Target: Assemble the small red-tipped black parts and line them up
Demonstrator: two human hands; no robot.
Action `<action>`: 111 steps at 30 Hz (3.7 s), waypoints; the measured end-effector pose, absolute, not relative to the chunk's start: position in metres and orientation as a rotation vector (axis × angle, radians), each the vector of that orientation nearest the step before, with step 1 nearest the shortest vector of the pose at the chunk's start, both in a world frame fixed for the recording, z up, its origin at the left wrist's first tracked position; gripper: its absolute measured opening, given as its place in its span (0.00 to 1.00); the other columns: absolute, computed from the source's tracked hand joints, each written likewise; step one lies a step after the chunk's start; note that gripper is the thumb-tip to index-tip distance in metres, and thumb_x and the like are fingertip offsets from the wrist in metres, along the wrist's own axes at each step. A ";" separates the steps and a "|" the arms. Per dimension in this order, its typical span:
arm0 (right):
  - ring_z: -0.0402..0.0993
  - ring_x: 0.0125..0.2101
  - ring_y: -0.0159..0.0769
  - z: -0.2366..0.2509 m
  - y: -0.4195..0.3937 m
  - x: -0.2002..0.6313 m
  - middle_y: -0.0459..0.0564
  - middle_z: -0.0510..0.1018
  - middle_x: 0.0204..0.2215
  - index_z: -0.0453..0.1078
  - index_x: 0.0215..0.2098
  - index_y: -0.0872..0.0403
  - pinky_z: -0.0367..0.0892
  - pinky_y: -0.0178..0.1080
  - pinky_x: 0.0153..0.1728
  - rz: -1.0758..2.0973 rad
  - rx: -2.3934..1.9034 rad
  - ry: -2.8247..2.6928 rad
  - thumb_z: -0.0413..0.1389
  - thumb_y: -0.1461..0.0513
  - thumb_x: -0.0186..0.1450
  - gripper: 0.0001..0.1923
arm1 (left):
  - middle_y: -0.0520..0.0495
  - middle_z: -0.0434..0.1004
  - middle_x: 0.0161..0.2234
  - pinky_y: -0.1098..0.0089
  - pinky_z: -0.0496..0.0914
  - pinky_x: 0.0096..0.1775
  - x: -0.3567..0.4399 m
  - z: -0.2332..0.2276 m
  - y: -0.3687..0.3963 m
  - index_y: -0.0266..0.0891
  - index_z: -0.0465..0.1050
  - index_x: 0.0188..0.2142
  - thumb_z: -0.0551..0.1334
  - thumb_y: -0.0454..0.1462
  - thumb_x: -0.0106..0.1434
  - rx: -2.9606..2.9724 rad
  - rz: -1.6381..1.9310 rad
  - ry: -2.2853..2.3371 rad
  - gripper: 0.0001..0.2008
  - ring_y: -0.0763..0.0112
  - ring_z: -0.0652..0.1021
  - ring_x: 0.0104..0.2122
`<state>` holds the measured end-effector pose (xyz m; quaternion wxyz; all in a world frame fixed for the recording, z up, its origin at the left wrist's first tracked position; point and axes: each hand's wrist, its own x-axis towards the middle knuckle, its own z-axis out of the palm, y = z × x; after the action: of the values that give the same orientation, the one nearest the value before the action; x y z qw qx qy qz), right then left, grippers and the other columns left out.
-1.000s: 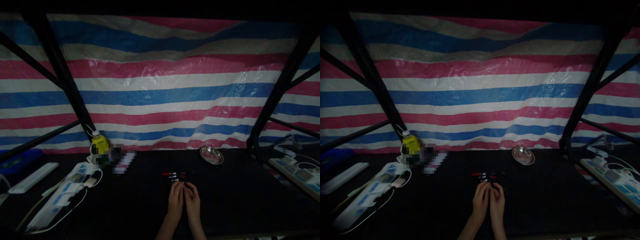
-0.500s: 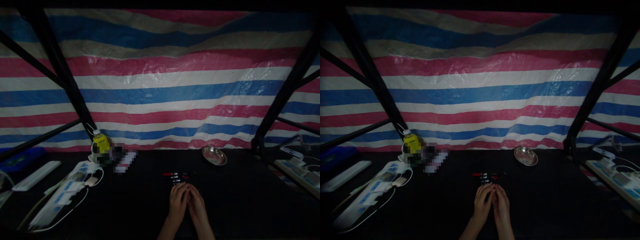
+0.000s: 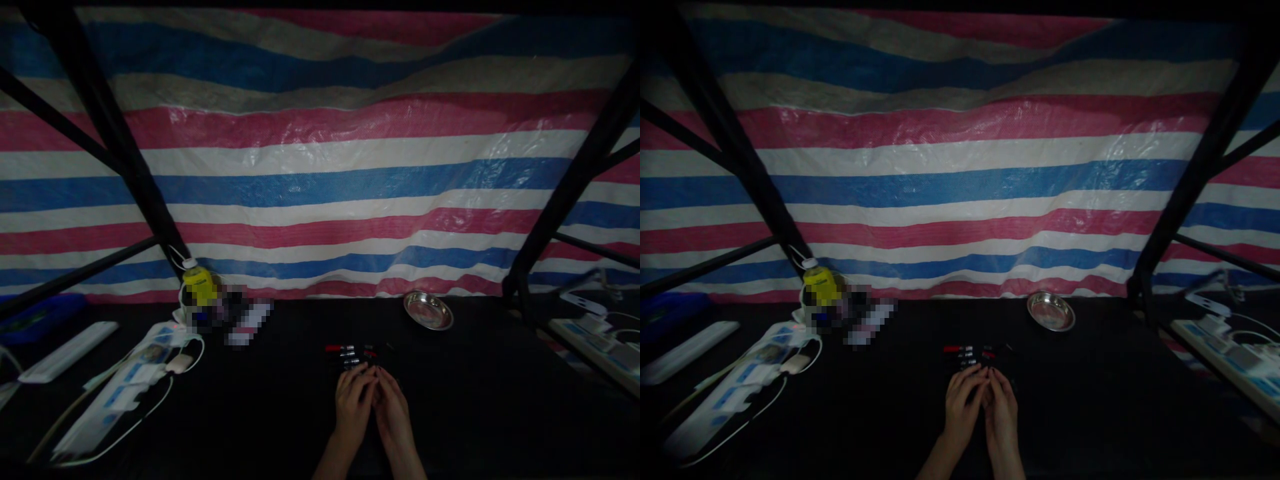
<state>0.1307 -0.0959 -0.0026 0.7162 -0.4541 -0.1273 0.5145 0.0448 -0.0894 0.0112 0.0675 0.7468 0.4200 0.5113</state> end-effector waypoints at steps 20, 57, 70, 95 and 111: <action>0.76 0.29 0.39 -0.001 -0.095 0.137 0.50 0.79 0.27 0.73 0.28 0.55 0.72 0.37 0.27 1.210 -0.958 -0.258 0.67 0.55 0.42 0.17 | 0.49 0.80 0.36 0.67 0.72 0.40 0.043 0.011 -0.091 0.42 0.74 0.36 0.54 0.35 0.64 2.295 1.607 1.226 0.09 0.69 0.78 0.41; 0.76 0.26 0.36 0.018 -0.108 0.153 0.49 0.79 0.23 0.70 0.28 0.57 0.69 0.34 0.27 1.090 -1.143 -0.267 0.69 0.54 0.39 0.23 | 0.47 0.76 0.34 0.63 0.71 0.38 0.015 0.009 -0.097 0.42 0.71 0.41 0.56 0.39 0.62 2.111 1.548 1.609 0.10 0.65 0.75 0.36; 0.76 0.29 0.39 -0.007 -0.099 0.134 0.49 0.78 0.26 0.68 0.33 0.55 0.67 0.37 0.31 0.690 -1.388 -0.769 0.58 0.49 0.54 0.19 | 0.46 0.70 0.37 0.62 0.65 0.41 -0.009 0.008 -0.107 0.44 0.71 0.46 0.55 0.37 0.61 2.193 0.997 1.861 0.15 0.64 0.71 0.38; 0.75 0.24 0.37 0.037 -0.094 0.126 0.50 0.79 0.24 0.69 0.31 0.56 0.68 0.35 0.24 0.957 -1.118 -0.450 0.66 0.50 0.43 0.24 | 0.46 0.76 0.35 0.63 0.70 0.42 -0.014 0.010 -0.110 0.42 0.73 0.37 0.56 0.42 0.62 1.863 1.364 1.425 0.10 0.65 0.75 0.38; 0.73 0.23 0.34 0.079 -0.122 0.135 0.48 0.78 0.22 0.71 0.30 0.56 0.68 0.34 0.23 1.110 -1.046 -0.726 0.66 0.52 0.46 0.19 | 0.47 0.77 0.28 0.71 0.71 0.34 -0.011 0.035 -0.146 0.40 0.76 0.32 0.59 0.51 0.55 1.490 1.387 1.430 0.17 0.69 0.74 0.28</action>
<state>0.1347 -0.1223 0.0791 0.6643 -0.4628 -0.3214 0.4912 -0.0107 -0.1462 0.0345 0.3210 0.5673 0.5445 0.5280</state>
